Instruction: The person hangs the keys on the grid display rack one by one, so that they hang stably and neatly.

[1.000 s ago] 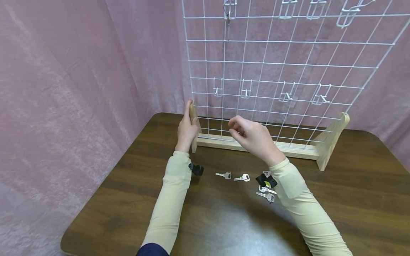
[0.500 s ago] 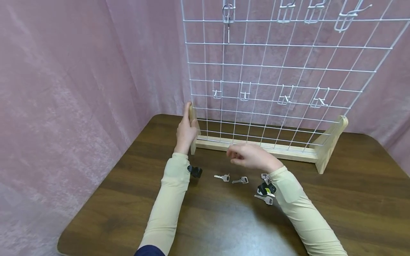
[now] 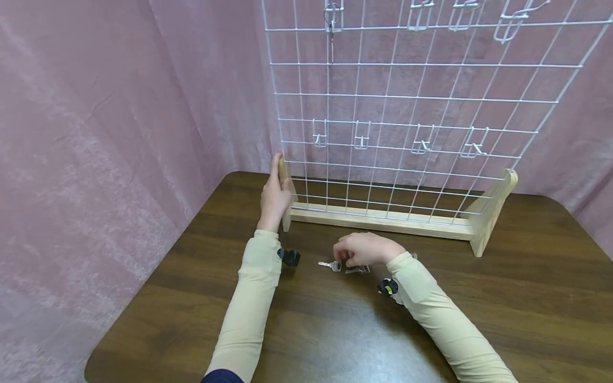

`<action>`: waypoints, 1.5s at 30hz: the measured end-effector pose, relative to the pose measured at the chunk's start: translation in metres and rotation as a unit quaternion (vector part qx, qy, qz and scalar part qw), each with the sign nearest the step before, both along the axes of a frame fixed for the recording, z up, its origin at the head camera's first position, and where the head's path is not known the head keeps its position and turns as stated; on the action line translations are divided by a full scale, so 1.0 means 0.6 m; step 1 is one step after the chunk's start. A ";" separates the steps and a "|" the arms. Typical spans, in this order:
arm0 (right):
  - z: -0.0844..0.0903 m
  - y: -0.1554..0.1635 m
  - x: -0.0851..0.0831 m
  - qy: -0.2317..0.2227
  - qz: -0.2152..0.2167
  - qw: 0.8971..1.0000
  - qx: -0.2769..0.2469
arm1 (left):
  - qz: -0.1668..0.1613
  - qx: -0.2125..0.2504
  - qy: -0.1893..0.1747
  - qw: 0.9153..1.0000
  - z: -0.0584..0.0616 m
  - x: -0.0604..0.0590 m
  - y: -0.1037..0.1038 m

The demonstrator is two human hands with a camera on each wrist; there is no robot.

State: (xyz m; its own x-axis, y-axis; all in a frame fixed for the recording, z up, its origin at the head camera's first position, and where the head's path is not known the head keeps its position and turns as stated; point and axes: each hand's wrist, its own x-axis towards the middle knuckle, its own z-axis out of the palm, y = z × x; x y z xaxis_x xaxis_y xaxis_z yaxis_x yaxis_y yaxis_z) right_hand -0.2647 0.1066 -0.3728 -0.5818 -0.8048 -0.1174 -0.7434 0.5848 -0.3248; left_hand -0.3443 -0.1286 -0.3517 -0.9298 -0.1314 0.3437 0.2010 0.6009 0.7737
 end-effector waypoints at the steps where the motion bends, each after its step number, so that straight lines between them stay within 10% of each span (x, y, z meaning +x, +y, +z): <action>1: -0.002 -0.001 0.000 0.001 0.000 1.000 0.003 | 0.001 0.000 -0.002 1.000 0.000 0.000 0.000; 26: 0.043 0.023 0.005 0.095 -0.047 0.994 -0.038 | 0.012 0.001 -0.015 1.000 0.002 0.001 -0.006; 45: 0.102 0.096 0.022 0.152 -0.152 0.970 -0.110 | 0.012 -0.019 -0.023 0.999 0.008 0.012 0.004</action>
State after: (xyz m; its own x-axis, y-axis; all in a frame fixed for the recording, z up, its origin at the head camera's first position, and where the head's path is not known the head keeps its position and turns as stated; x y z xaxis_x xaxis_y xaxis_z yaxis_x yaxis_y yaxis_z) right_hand -0.2515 0.1641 -0.3116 -0.7778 -0.5763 0.2509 -0.6276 0.7340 -0.2596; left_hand -0.3372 -0.1261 -0.3471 -0.9419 -0.1408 0.3050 0.1510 0.6337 0.7587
